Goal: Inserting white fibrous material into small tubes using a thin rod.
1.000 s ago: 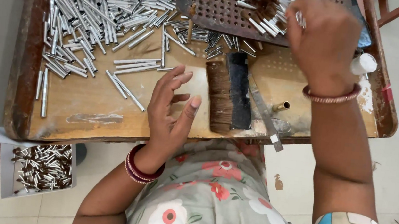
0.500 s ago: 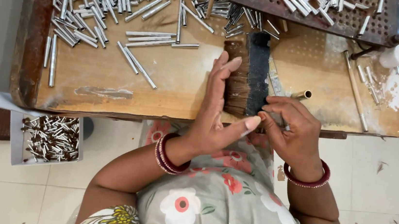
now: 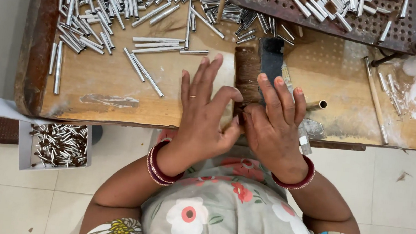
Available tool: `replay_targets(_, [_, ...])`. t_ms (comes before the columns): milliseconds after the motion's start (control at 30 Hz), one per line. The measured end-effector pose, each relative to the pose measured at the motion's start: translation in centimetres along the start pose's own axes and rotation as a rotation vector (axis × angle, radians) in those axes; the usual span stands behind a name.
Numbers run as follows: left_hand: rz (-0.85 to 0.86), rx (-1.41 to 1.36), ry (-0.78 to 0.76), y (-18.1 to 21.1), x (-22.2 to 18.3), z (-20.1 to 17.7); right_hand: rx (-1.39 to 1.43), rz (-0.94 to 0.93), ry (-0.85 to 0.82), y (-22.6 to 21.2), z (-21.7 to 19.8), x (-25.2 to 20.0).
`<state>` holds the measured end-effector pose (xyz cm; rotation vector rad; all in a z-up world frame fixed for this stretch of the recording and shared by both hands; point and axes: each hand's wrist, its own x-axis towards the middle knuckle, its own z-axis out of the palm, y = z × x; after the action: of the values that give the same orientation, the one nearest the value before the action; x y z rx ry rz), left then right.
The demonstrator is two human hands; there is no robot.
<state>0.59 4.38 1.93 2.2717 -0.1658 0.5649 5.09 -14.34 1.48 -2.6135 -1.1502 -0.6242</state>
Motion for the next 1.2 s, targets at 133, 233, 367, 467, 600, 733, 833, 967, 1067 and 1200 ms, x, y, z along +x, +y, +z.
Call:
replay_targets(133, [0.012, 0.032, -0.068, -0.4, 0.4, 0.9, -0.042, -0.006, 0.024, 0.2, 1.2, -0.8])
replay_targets(233, [0.023, 0.035, -0.071, -0.6, 0.2, 1.2, -0.004, 0.016, 0.048, 0.0, 1.2, -1.1])
replay_targets(367, [0.028, 0.048, -0.064, -0.7, 0.0, 1.4, 0.007, 0.061, 0.069, 0.2, 0.4, -1.0])
replay_targets(467, [0.051, 0.029, -0.05, -0.5, 0.1, 1.0, 0.116, 0.133, 0.171, 0.9, -1.2, -1.5])
replay_targets(600, [0.141, -0.296, 0.131, 1.6, 1.1, -1.3, 0.019, 0.084, 0.321, 1.3, -2.4, -2.6])
replay_targets(733, [-0.017, -0.549, -0.171, 3.1, 0.8, -0.3, -0.131, -0.02, 0.408, 1.3, -2.0, -3.1])
replay_targets(833, [0.108, -0.557, -0.101, 3.7, 0.1, 1.4, -0.182, -0.095, 0.492, 1.0, -2.6, -3.0])
replay_targets(967, [0.197, -0.637, -0.011, 4.6, -0.5, 2.2, 0.59, 0.102, 0.407, 1.1, -1.4, -4.6])
replay_targets(1067, [0.203, -0.654, -0.022, 5.3, -0.6, 2.7, 0.976, 0.216, 0.478, 1.3, 0.2, -5.7])
replay_targets(1200, [0.094, -0.491, 0.115, 3.4, -1.0, 5.1, 1.103, 0.302, 0.773, 2.9, -0.1, -5.3])
